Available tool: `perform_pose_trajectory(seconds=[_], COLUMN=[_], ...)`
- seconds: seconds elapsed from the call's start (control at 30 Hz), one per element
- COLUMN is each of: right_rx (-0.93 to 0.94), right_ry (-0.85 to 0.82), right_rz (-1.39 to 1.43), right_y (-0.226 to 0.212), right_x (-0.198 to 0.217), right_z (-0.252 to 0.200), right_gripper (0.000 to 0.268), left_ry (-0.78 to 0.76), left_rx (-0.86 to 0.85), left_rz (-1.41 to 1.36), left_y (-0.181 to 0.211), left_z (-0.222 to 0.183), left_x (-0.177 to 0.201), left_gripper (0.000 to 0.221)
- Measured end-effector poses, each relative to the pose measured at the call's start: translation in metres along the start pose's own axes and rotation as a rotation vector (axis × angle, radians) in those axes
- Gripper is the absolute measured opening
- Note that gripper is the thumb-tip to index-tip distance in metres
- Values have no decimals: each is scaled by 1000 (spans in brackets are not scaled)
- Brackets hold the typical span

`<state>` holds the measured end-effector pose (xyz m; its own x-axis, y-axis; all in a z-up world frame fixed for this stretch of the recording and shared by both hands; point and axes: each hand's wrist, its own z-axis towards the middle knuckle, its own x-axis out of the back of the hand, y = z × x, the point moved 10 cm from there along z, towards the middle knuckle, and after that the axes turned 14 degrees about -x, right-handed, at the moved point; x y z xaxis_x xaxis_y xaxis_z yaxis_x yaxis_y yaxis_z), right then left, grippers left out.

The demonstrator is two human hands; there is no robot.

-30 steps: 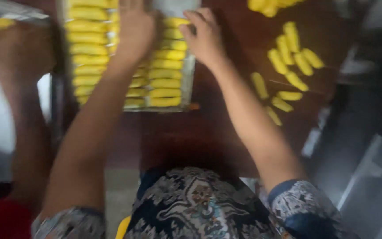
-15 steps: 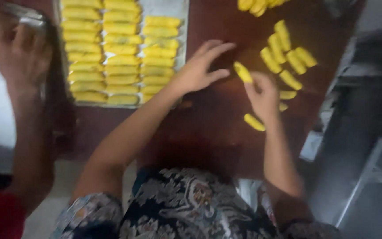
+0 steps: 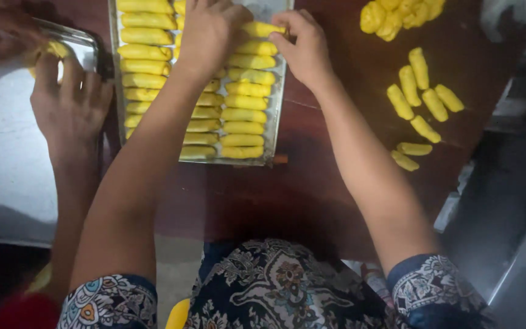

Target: Rolling small pieces of yellow dough into cylinders and arranging them on a tray.

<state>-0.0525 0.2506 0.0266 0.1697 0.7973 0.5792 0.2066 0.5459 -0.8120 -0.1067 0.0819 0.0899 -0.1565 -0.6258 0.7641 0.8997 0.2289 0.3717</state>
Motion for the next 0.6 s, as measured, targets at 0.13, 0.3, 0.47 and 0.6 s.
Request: perform_pose_trajectory(seconds=[0.13,0.3,0.47,0.6], right_rx=[131,75,-229,-94], right_ry=[75,277,498,520], right_rz=[-249,-319,-577,-691], right_y=[-7,-1,80,113], right_x=[-7,94,186,205], right_z=[-10,-68,-159,-190], right_gripper=[23,31,22,33], left_ry=[-128,-197,-77,20], left_rx=[-46,17,71,91], left_rz=[141,213,151,-126], left_y=[-1,1,54,111], left_z=[-12,-22,2,25], left_x=[-25,-51,-31,-74], left_gripper=[14,40,63,49])
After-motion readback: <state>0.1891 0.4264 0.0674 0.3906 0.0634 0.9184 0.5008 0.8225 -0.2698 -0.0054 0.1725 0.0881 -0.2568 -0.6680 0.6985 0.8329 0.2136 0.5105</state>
